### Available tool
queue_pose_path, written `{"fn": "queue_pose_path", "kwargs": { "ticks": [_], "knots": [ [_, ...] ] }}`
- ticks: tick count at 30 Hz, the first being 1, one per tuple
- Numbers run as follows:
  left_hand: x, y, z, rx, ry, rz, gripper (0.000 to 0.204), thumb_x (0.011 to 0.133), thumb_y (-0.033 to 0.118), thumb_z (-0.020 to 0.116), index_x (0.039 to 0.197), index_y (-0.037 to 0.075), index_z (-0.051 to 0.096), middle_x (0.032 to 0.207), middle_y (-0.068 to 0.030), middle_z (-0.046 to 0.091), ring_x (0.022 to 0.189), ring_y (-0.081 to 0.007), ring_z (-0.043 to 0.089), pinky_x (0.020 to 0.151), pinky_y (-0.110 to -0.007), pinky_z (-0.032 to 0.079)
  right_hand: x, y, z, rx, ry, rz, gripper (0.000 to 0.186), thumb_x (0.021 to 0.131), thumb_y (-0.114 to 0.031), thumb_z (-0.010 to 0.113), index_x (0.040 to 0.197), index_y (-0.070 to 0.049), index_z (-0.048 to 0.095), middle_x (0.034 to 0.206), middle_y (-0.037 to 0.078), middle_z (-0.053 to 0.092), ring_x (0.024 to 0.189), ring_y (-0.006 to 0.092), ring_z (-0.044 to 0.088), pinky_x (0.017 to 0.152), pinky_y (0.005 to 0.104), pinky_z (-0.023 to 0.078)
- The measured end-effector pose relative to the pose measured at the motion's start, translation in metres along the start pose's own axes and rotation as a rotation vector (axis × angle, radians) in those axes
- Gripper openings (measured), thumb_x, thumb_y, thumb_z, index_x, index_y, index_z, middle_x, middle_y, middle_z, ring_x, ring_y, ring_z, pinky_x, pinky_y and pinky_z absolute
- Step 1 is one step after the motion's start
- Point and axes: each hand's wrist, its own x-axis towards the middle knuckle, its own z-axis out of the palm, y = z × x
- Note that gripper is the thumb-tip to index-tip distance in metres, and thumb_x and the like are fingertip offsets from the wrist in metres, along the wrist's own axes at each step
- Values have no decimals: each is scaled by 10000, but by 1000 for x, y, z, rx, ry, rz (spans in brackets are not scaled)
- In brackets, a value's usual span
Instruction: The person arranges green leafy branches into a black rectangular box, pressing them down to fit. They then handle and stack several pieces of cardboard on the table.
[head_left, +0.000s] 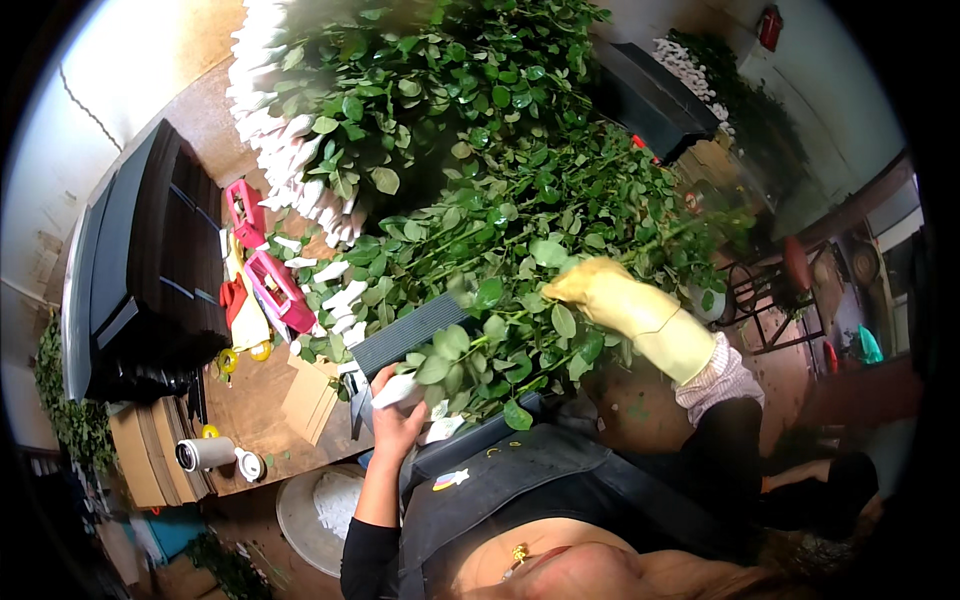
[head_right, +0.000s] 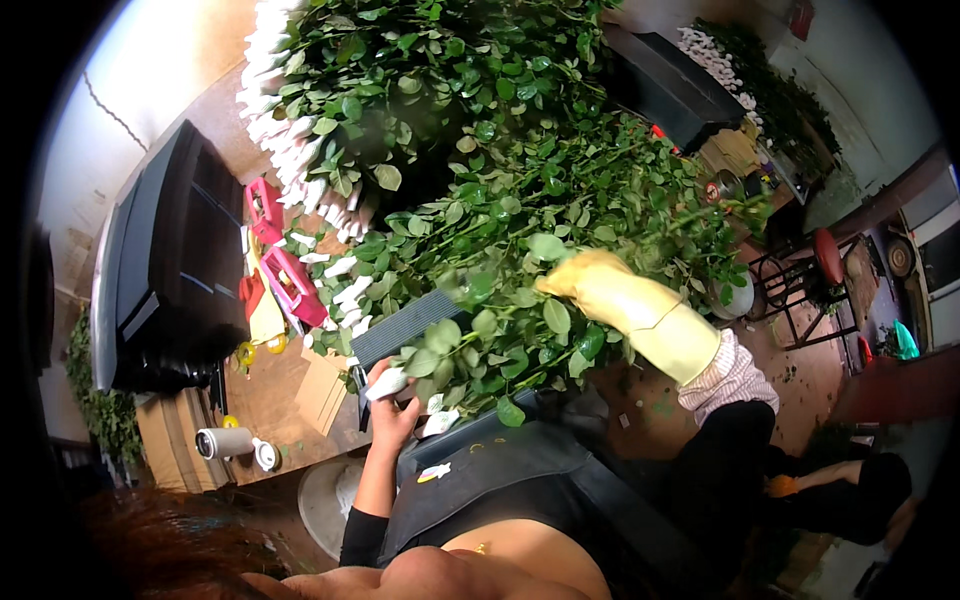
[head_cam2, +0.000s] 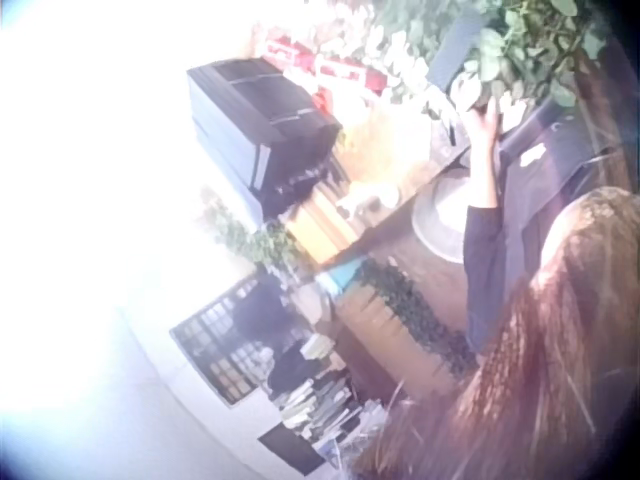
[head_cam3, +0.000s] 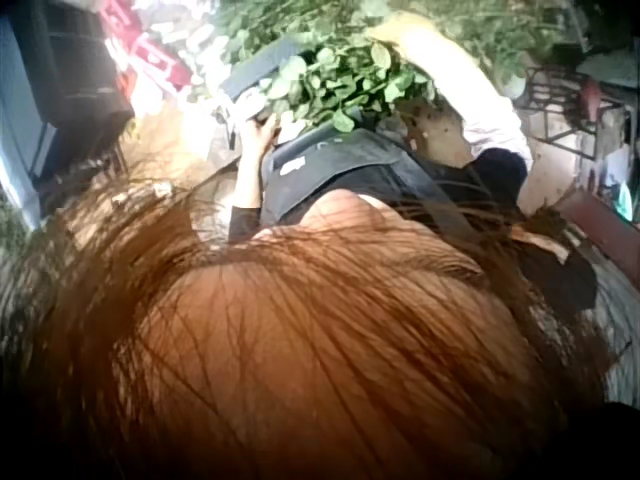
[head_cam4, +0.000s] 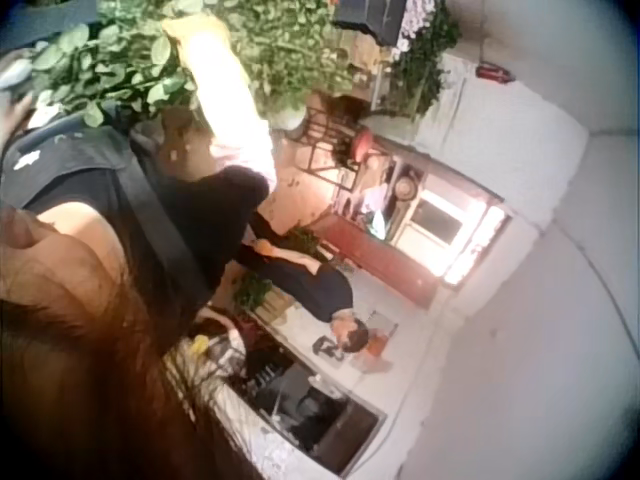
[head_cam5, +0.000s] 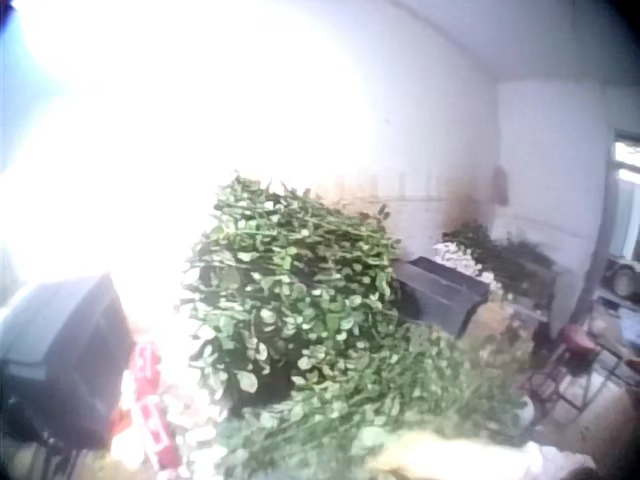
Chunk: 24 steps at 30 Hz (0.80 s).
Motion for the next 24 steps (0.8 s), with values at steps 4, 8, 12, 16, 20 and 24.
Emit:
{"fn": "queue_pose_path", "kwargs": {
  "ticks": [4, 8, 12, 16, 20, 24],
  "knots": [
    [5, 34, -8, -212, -21, -201, 670, 803, 72, 833, 1405, 94, 542, 1298, -145, 582, 1100, -262, 643, 898, -364, 543, -4, -6, 16, -183, -550, 142, 399, 880, -116, 669, 1271, -193, 681, 1185, 70, 717, 1026, 334, 684, 875, 436, 561],
    [10, 47, -18, -31, -76, -107, 430, 840, 92, 791, 1253, 64, 674, 1255, -151, 606, 1089, -297, 638, 922, -362, 530, 13, -10, -22, 19, -750, 258, 477, 935, -325, 686, 1342, -93, 597, 1226, 129, 695, 1158, 307, 655, 1046, 379, 498],
    [13, 49, -17, -9, -78, -84, 460, 844, 84, 783, 1287, 69, 659, 1251, -155, 599, 1071, -287, 643, 910, -373, 541, 95, -6, -11, 65, -160, 50, 230, 945, -176, 624, 1151, -94, 686, 1186, 126, 696, 1090, 335, 662, 950, 439, 543],
    [14, 48, -17, -54, -80, -81, 475, 846, 90, 793, 1297, 73, 646, 1246, -161, 589, 1059, -282, 648, 896, -367, 556, 175, -11, 85, -553, -513, 181, 258, 956, -182, 591, 1185, -139, 702, 1310, 64, 665, 1204, 242, 624, 1089, 412, 442],
    [19, 49, -12, -6, -105, -19, 558, 851, 105, 795, 1366, 72, 585, 1233, -159, 588, 1041, -281, 638, 864, -369, 559, 197, 26, 104, -626, -594, 244, 311, 942, -155, 577, 1227, -166, 702, 1312, 28, 655, 1256, 212, 589, 1136, 416, 378],
    [10, 36, -15, -23, -77, -76, 584, 847, 120, 798, 1382, 73, 568, 1213, -158, 584, 1013, -285, 634, 837, -382, 560, 209, -12, 18, -580, -288, 159, 335, 950, -85, 590, 1260, -173, 684, 1365, 62, 635, 1280, 228, 586, 1145, 408, 403]
  ]
}}
